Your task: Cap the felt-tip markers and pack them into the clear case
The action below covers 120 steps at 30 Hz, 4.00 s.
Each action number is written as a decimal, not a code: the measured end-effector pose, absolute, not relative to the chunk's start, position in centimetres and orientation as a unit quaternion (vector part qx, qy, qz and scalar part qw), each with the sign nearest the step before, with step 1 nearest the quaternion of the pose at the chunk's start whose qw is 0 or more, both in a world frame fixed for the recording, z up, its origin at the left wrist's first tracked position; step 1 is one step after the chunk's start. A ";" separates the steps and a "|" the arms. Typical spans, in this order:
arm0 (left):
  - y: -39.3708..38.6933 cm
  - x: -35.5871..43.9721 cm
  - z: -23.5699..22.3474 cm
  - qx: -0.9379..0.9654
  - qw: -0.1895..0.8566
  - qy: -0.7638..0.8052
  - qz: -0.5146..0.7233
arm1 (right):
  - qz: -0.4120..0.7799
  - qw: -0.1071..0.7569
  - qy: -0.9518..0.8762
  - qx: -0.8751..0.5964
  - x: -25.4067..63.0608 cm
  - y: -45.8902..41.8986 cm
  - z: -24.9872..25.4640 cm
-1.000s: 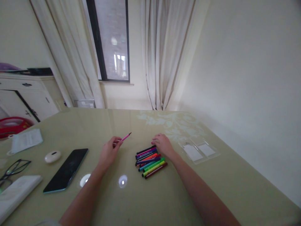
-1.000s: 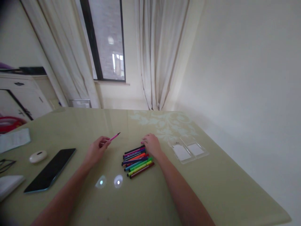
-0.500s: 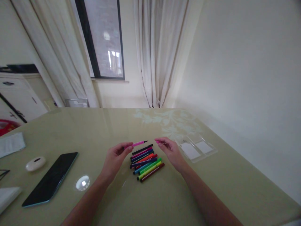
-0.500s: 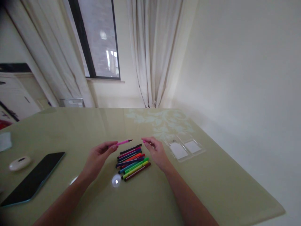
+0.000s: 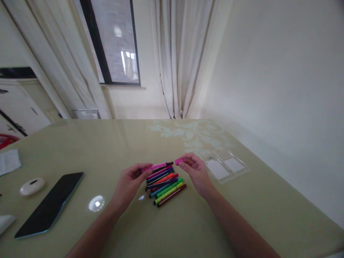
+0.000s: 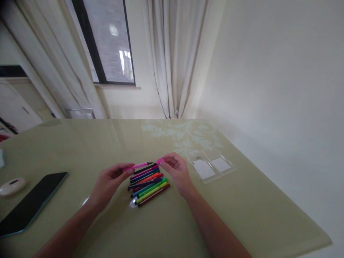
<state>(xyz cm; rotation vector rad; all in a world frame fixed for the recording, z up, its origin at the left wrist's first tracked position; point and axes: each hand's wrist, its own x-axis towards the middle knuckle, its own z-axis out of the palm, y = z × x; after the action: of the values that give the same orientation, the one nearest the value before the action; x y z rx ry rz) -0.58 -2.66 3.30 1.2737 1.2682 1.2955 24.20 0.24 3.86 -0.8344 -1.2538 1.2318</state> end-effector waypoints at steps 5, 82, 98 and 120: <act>-2.9 -0.4 3.8 0.510 0.450 0.516 0.521 | 0.525 0.570 -0.528 -0.347 24.0 -0.1 4.2; 1.1 2.2 -1.1 0.758 -0.009 0.646 0.091 | 0.052 0.163 -0.552 -0.816 36.9 6.0 2.2; 3.9 -4.3 -1.5 0.671 -0.025 0.734 0.100 | 0.111 0.220 -0.732 -0.635 29.5 5.2 0.3; 0.5 -0.8 -0.4 0.792 -0.080 0.571 0.201 | 0.171 0.243 -0.792 -0.533 26.2 1.9 1.4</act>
<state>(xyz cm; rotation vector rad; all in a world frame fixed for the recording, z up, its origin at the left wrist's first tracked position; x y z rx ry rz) -0.78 0.53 -0.43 2.6229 1.8918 0.6648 26.25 1.92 1.36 -1.4574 -2.1641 0.4676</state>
